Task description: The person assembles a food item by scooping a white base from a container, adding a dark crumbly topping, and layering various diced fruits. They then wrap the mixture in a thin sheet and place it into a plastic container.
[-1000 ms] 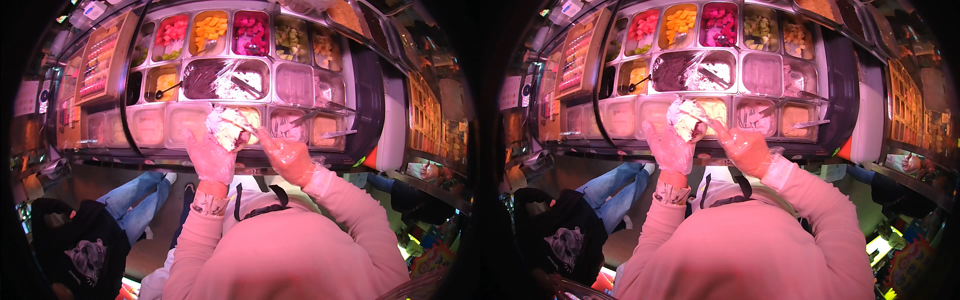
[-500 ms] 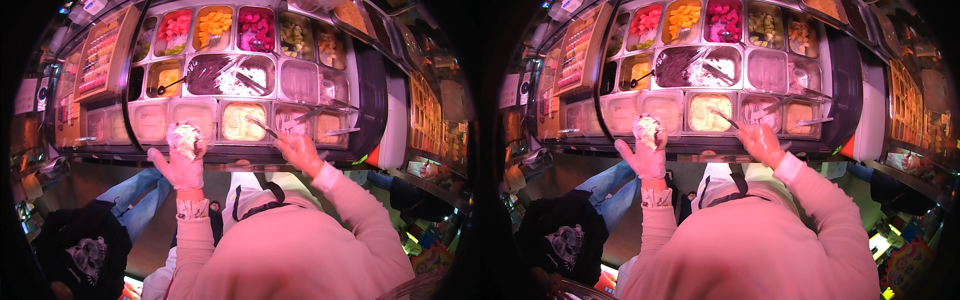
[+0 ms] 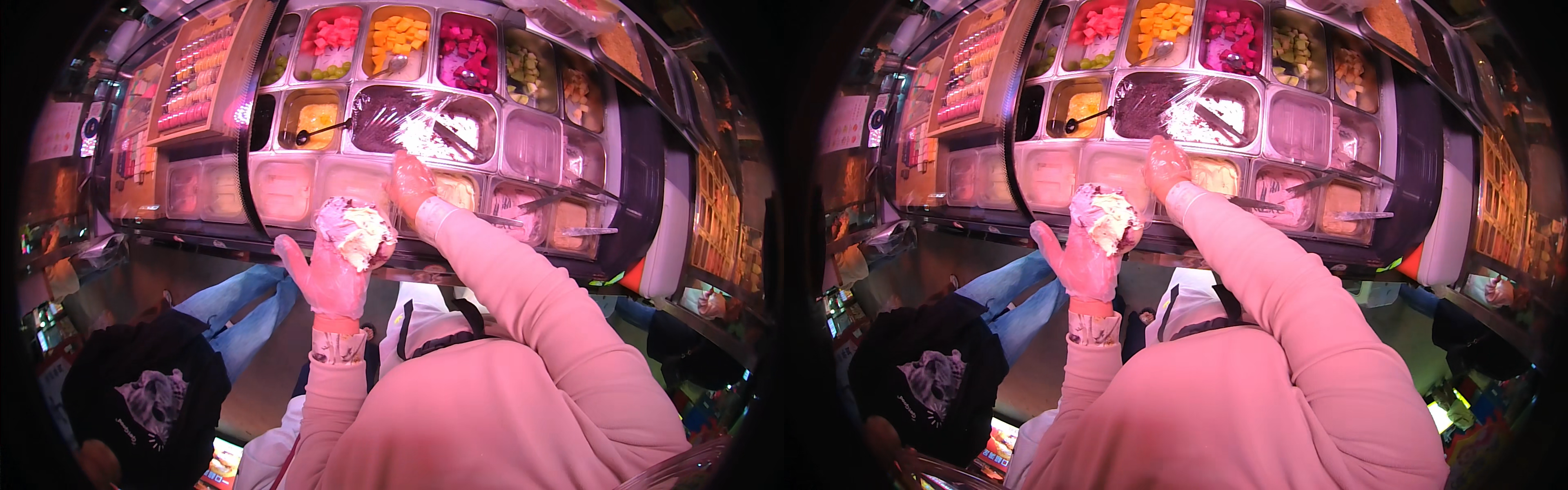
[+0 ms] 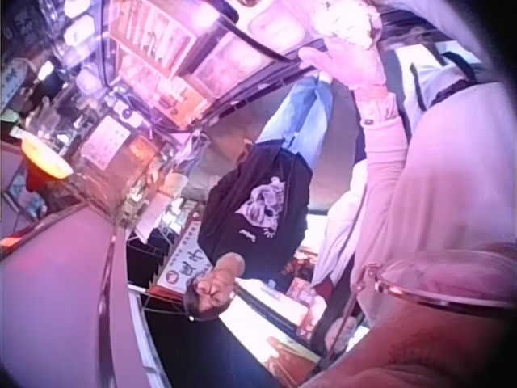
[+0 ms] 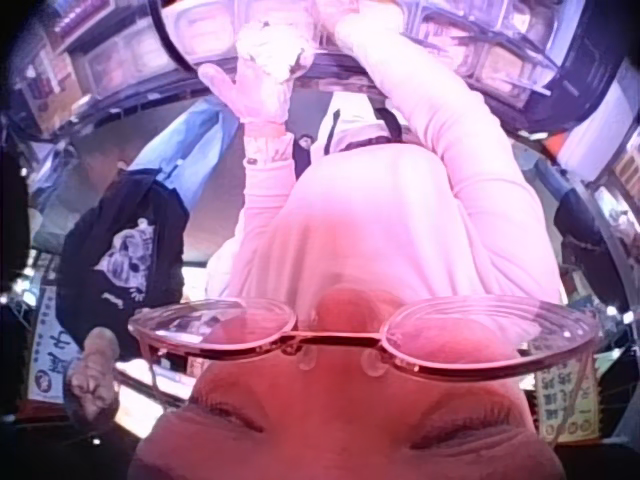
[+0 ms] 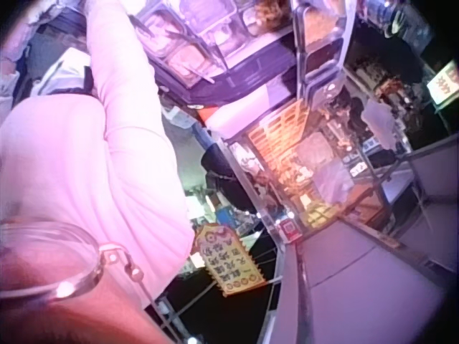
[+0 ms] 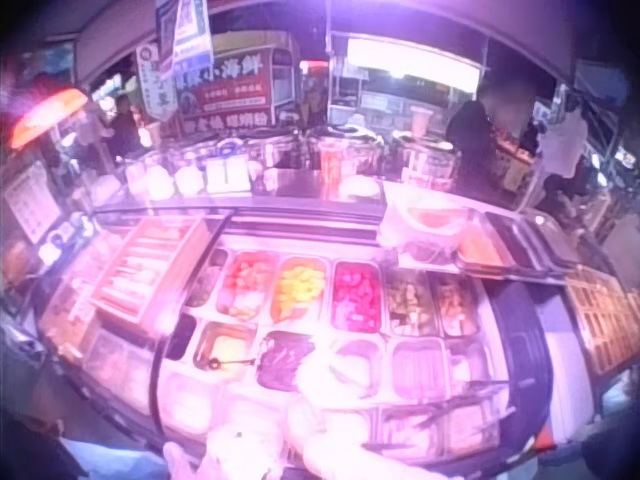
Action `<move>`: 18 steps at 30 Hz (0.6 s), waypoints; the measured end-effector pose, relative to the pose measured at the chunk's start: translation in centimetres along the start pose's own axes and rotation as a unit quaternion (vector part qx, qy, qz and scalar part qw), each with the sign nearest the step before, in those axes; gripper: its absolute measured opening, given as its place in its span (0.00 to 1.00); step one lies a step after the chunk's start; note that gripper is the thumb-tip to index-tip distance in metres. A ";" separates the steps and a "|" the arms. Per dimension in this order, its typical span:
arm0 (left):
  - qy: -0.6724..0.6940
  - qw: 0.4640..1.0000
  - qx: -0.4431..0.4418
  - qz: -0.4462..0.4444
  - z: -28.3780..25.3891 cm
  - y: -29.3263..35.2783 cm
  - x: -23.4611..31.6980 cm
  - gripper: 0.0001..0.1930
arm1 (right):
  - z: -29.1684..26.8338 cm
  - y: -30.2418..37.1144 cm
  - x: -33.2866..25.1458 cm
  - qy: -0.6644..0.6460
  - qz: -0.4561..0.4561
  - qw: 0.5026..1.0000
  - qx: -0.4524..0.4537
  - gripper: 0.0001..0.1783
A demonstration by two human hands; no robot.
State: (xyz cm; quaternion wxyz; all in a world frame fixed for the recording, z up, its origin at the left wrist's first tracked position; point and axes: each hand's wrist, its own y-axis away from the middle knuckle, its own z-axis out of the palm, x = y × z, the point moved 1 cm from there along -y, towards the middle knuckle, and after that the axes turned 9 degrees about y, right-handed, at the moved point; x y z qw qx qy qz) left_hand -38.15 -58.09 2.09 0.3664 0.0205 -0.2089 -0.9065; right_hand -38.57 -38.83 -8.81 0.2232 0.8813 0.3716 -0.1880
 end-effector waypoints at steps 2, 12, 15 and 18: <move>0.024 0.999 -0.042 -0.012 -0.7 -0.2 0.2 0.52 | 0.1 -0.8 0.0 -0.005 0.028 0.999 0.028 0.14; 0.117 0.991 0.010 -0.071 -1.5 -1.4 0.4 0.46 | -10.8 0.8 13.3 -0.372 0.145 0.900 -0.176 0.04; 0.102 0.985 -0.059 -0.123 0.0 -3.0 -2.4 0.48 | -10.6 1.7 16.1 -0.322 0.099 0.929 -0.156 0.07; 0.112 0.988 0.011 -0.109 1.8 -3.7 -5.6 0.51 | -12.5 1.4 16.7 -0.125 0.045 0.973 -0.187 0.14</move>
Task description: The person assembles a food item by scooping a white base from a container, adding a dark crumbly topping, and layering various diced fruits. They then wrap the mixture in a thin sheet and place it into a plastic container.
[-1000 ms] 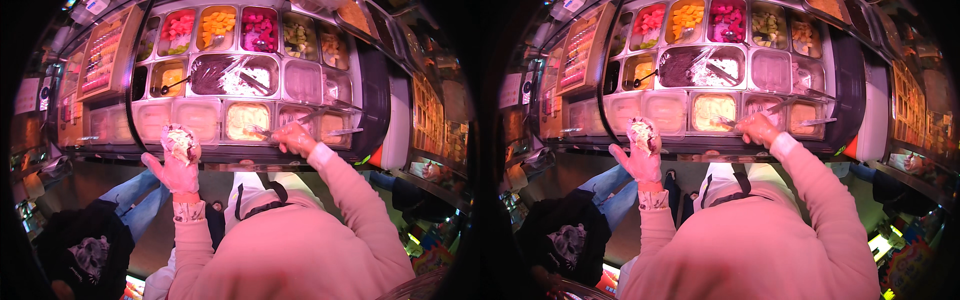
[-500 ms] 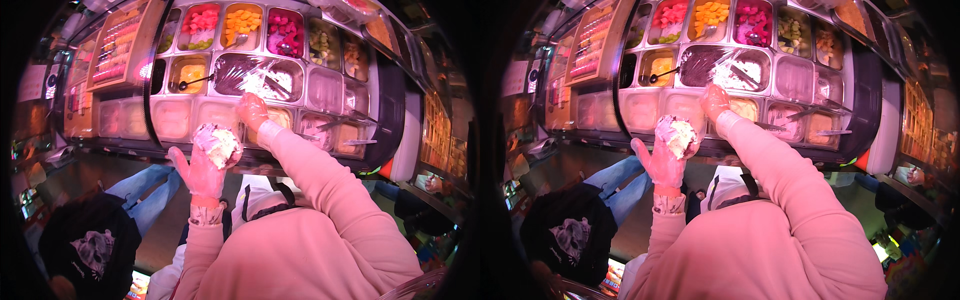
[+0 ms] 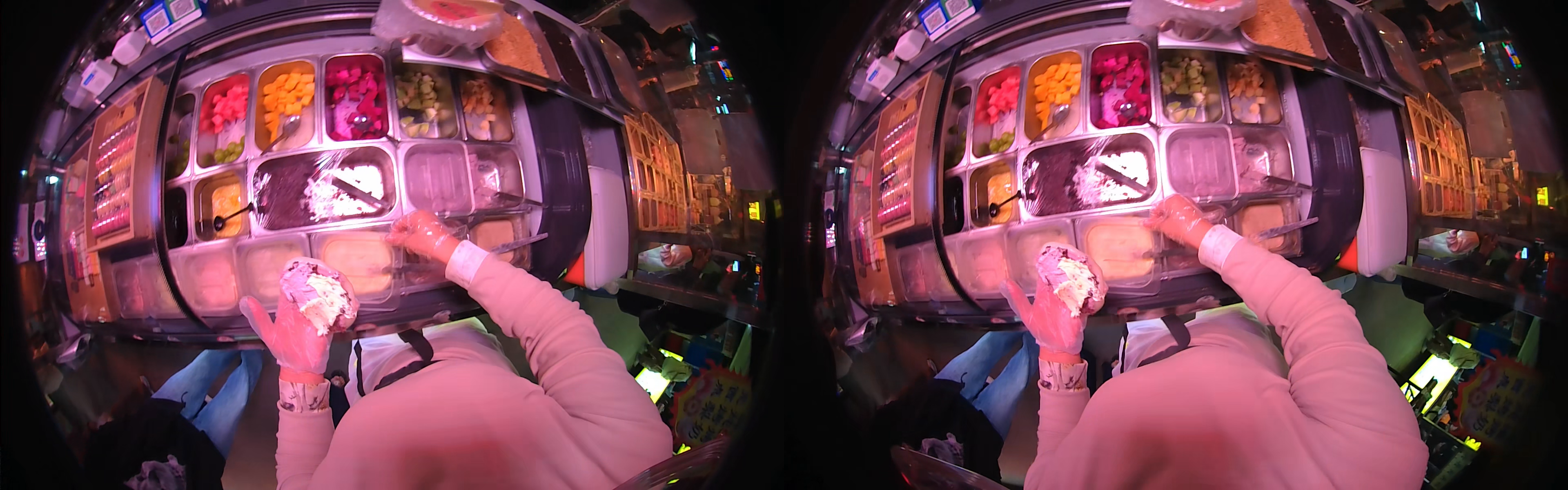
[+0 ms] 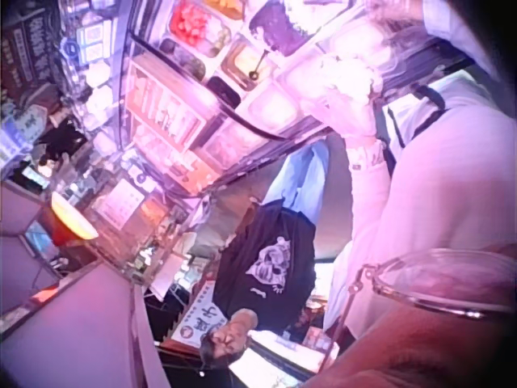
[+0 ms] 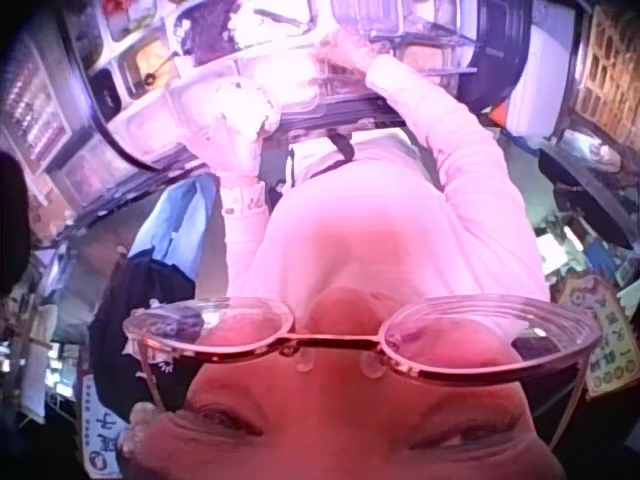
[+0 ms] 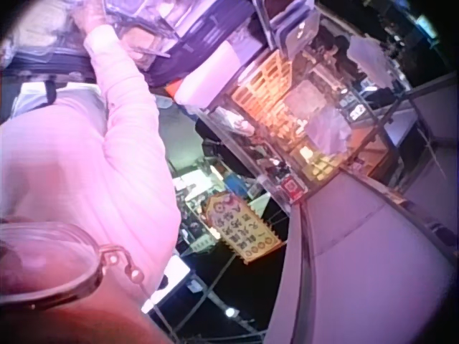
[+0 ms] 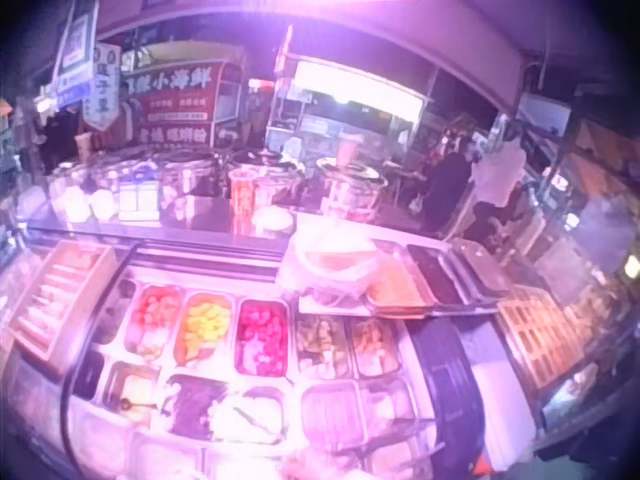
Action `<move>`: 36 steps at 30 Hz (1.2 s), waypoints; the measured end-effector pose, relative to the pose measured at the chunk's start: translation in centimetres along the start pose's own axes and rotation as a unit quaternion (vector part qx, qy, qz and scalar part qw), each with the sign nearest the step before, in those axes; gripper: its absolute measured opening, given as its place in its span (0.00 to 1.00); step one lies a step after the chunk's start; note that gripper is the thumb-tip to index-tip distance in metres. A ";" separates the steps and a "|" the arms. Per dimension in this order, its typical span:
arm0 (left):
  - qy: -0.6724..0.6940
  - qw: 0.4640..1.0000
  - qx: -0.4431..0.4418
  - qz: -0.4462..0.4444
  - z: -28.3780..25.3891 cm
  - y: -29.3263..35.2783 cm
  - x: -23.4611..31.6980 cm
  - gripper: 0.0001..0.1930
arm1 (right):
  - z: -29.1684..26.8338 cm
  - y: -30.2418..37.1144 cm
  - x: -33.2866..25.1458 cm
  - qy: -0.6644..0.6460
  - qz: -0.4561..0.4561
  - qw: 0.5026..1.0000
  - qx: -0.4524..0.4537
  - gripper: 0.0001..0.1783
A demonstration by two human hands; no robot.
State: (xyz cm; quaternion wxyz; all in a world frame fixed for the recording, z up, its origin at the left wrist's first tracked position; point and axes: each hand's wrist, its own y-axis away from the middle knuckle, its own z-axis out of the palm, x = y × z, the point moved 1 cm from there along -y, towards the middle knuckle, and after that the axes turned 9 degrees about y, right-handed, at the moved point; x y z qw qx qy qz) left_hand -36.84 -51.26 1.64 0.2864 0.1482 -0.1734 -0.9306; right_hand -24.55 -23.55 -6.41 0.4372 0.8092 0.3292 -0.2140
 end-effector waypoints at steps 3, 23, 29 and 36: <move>0.008 1.000 0.022 -0.007 0.1 -1.6 -3.3 0.52 | -5.6 -1.8 2.6 -0.025 -0.036 0.984 0.173 0.13; -0.105 0.991 -0.017 0.087 2.6 -19.1 -15.6 0.46 | -22.1 -11.3 5.5 -0.043 -0.160 0.956 0.241 0.12; -0.126 0.990 -0.036 0.048 1.6 -20.4 -15.9 0.42 | -13.6 -4.8 -3.9 -0.157 -0.247 0.956 0.005 0.10; -0.145 0.984 0.005 0.101 0.4 -19.8 -14.9 0.24 | -17.9 -13.2 -2.5 -0.021 -0.357 0.914 0.189 0.08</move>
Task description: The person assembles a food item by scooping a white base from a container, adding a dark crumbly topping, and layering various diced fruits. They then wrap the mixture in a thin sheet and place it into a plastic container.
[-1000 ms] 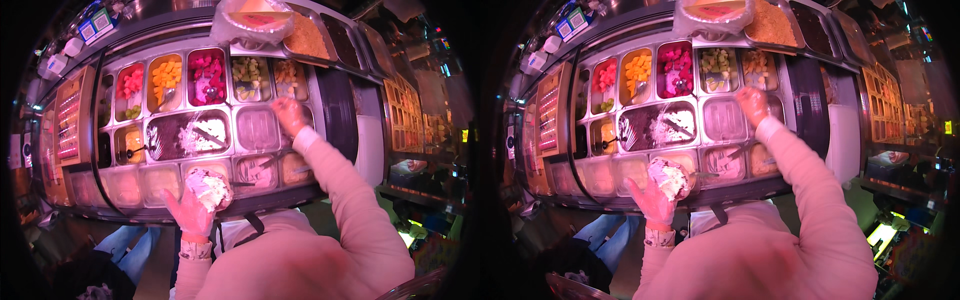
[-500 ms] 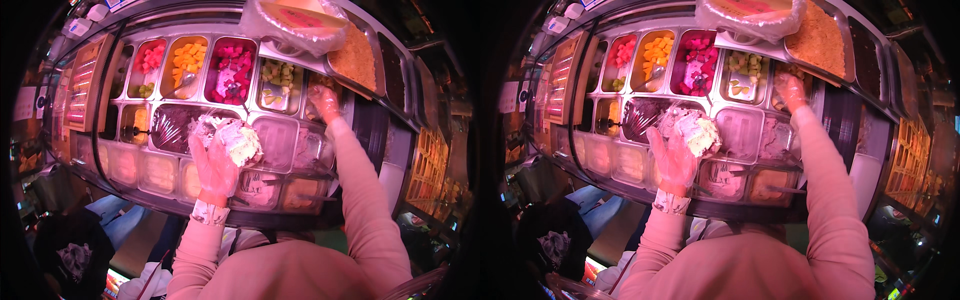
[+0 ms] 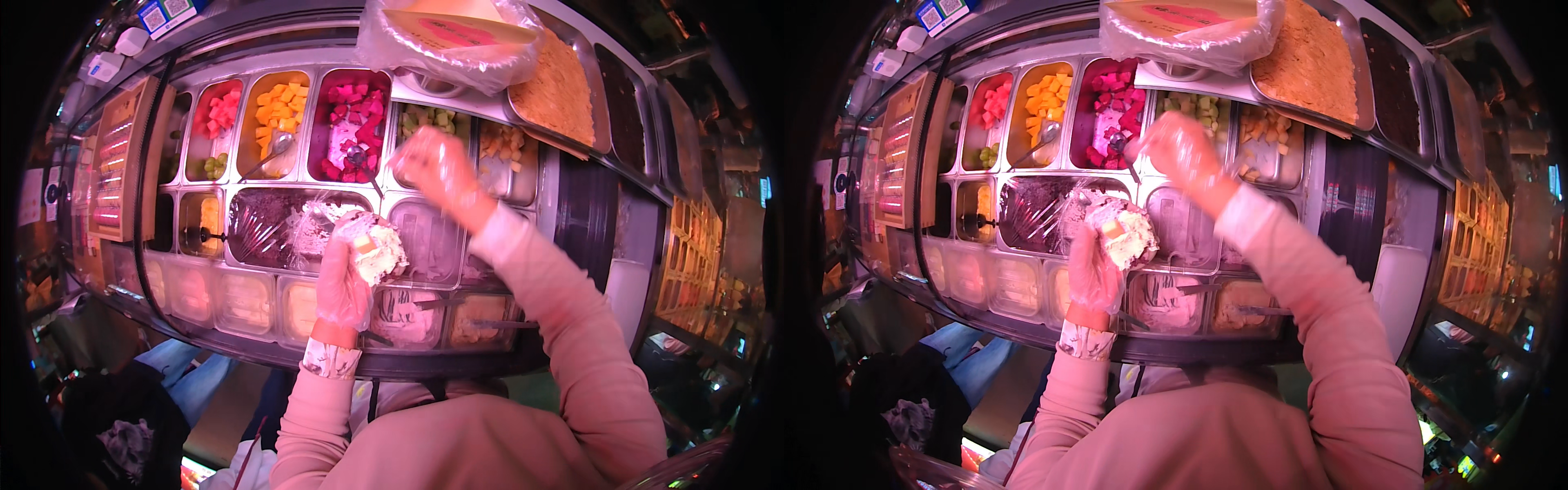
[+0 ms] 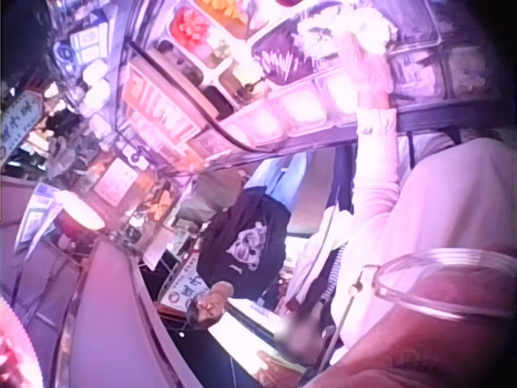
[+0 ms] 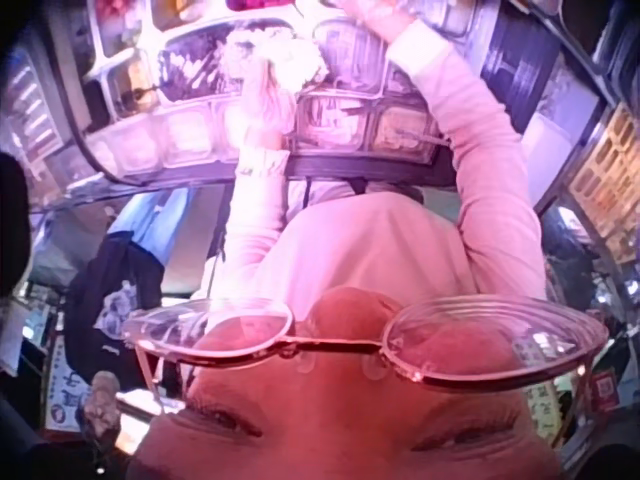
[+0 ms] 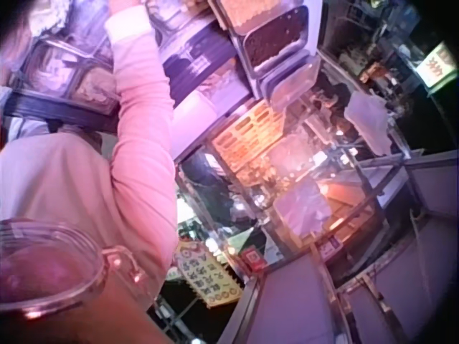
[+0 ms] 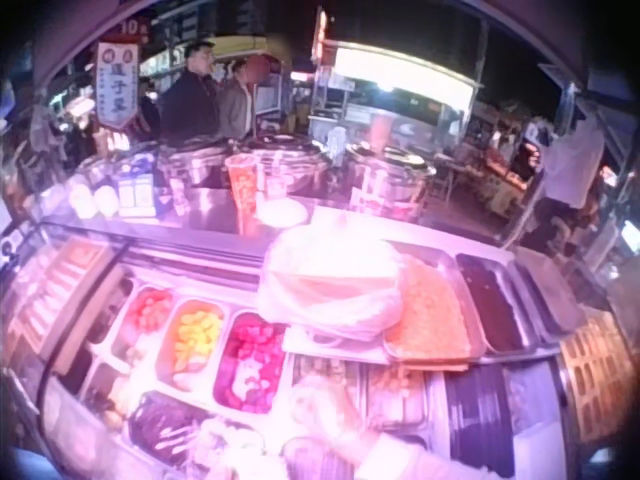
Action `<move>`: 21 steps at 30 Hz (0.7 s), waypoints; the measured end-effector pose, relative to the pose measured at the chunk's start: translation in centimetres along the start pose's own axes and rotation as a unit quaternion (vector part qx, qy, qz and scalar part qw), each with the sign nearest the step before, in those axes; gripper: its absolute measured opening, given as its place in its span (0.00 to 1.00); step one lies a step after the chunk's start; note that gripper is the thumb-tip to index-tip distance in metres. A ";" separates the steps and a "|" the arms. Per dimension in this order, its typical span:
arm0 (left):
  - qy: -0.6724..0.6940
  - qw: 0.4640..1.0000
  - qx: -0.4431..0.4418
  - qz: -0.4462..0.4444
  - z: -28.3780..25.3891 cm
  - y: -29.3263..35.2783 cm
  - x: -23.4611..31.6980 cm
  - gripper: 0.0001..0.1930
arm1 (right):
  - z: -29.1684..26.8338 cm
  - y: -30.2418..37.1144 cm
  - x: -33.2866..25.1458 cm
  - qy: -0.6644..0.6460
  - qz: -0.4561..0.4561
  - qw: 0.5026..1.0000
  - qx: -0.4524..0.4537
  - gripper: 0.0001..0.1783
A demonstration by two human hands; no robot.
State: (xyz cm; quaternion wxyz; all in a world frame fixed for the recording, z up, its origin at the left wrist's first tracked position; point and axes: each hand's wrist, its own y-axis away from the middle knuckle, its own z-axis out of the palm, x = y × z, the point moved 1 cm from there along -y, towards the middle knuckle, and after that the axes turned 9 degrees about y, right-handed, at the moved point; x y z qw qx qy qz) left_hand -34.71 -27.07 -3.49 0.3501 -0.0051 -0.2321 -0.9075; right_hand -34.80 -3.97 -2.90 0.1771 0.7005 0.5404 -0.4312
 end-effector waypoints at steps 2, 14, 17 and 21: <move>-0.069 0.997 0.012 0.022 -0.6 0.1 0.4 0.22 | -0.3 -3.5 6.8 0.256 0.084 0.952 -0.145 0.09; -0.095 0.987 0.088 0.099 -0.7 -0.2 1.2 0.15 | 4.7 -4.3 17.0 0.389 0.177 0.888 -0.172 0.18; -0.087 0.990 0.078 0.079 -0.8 -0.4 1.0 0.15 | 4.2 -4.1 17.5 0.356 0.199 0.902 -0.140 0.20; -0.003 0.998 0.056 0.034 0.8 -0.4 1.1 0.22 | 2.9 -3.8 17.7 0.325 0.189 0.919 -0.122 0.16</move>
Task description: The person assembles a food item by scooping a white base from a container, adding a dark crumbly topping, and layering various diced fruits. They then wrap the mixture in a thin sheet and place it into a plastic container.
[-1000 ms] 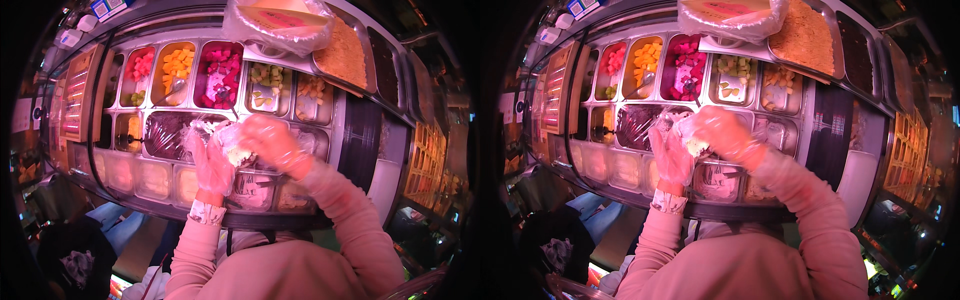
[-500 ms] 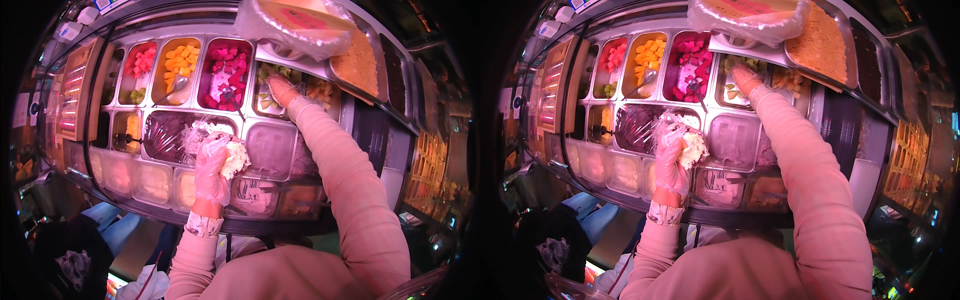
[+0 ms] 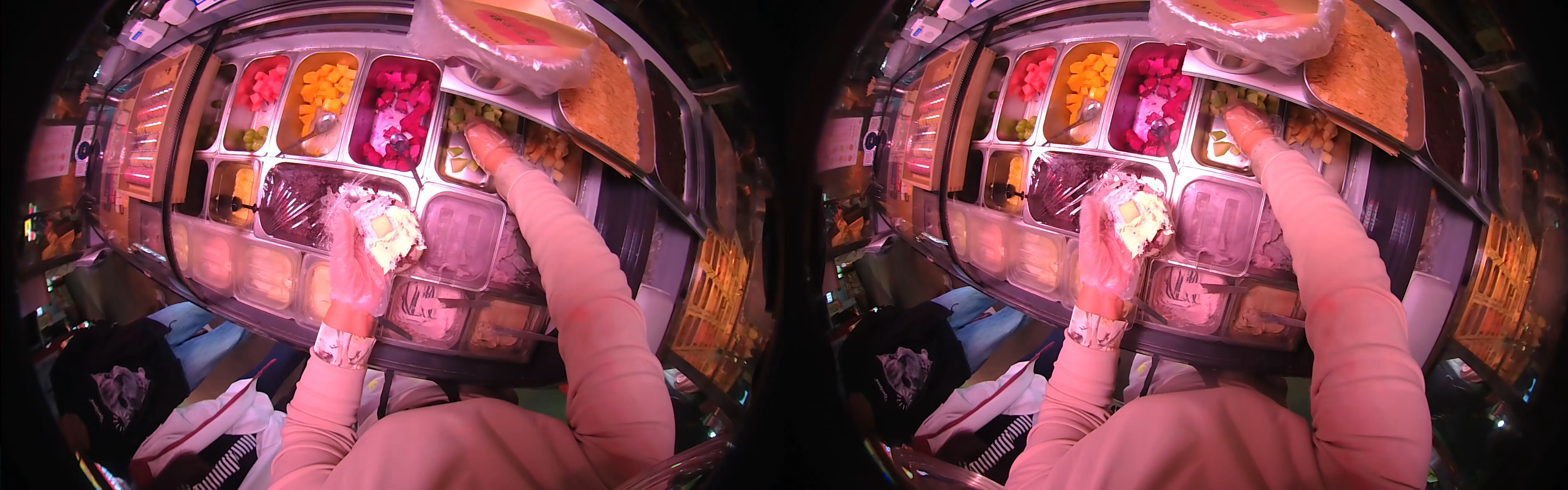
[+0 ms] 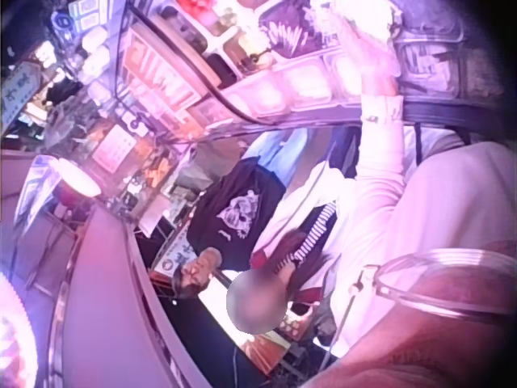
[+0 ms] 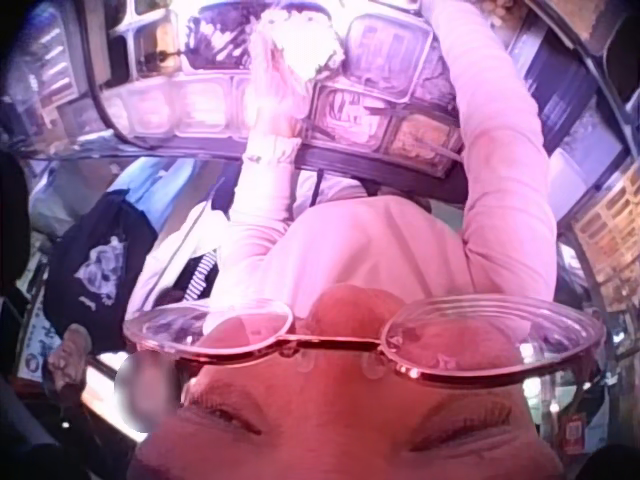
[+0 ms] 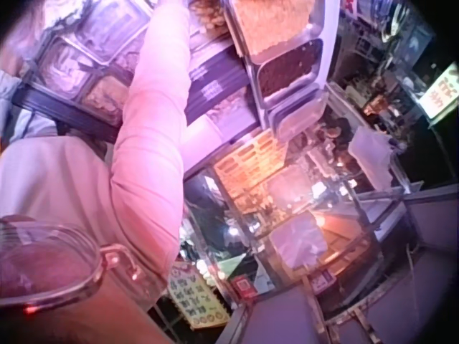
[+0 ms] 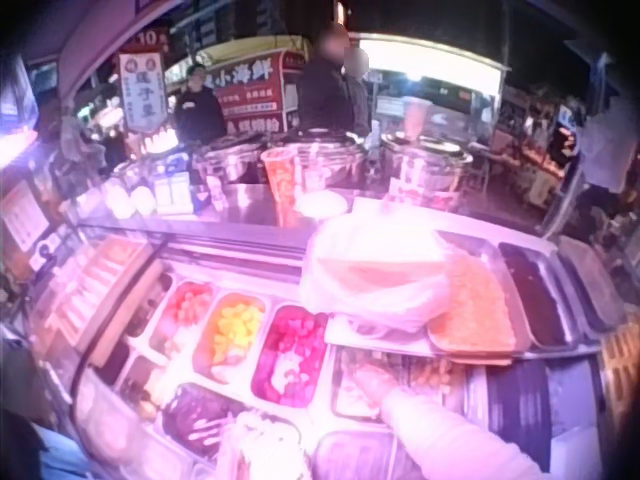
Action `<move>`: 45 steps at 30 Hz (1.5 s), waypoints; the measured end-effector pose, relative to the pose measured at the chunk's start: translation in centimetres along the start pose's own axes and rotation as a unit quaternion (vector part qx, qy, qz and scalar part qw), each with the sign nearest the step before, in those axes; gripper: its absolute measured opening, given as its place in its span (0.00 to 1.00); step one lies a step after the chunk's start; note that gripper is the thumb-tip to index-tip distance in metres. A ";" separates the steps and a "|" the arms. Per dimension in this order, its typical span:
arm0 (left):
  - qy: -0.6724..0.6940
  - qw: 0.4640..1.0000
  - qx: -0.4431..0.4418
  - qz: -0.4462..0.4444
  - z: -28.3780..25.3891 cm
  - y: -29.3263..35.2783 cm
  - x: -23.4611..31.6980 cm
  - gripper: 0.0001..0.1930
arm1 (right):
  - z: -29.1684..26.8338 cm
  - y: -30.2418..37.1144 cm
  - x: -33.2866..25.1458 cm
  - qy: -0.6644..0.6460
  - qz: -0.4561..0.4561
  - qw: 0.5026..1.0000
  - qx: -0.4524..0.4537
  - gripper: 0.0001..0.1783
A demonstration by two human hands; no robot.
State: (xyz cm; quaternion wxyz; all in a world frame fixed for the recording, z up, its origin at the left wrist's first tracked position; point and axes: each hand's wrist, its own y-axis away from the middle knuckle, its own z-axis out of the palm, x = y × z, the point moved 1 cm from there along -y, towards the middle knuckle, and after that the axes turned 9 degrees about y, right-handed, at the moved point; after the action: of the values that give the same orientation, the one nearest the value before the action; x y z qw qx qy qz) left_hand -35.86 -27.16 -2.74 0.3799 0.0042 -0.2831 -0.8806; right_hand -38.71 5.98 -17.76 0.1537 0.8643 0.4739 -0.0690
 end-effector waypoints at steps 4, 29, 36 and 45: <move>0.017 1.000 -0.008 -0.011 0.2 0.3 -0.1 0.25 | -5.9 3.4 -2.8 0.023 -0.096 0.995 -0.004 0.14; -0.142 0.989 -0.025 -0.016 -3.1 0.0 9.6 0.22 | -2.8 4.8 -14.9 0.139 0.051 0.987 -0.062 0.13; -0.132 0.989 -0.030 -0.065 -4.2 1.3 11.7 0.22 | -5.5 0.6 -14.6 0.192 -0.106 0.971 0.098 0.11; -0.057 0.993 -0.013 -0.104 -4.5 1.7 11.1 0.22 | -3.5 -2.6 -13.2 0.216 -0.200 0.954 -0.062 0.08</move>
State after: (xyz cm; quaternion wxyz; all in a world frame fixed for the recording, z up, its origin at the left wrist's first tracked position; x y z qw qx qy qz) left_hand -41.67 -37.79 -3.36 0.2692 -0.0218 -0.2907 -0.9179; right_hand -48.15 -2.06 -11.45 0.0840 0.7345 0.6626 0.1198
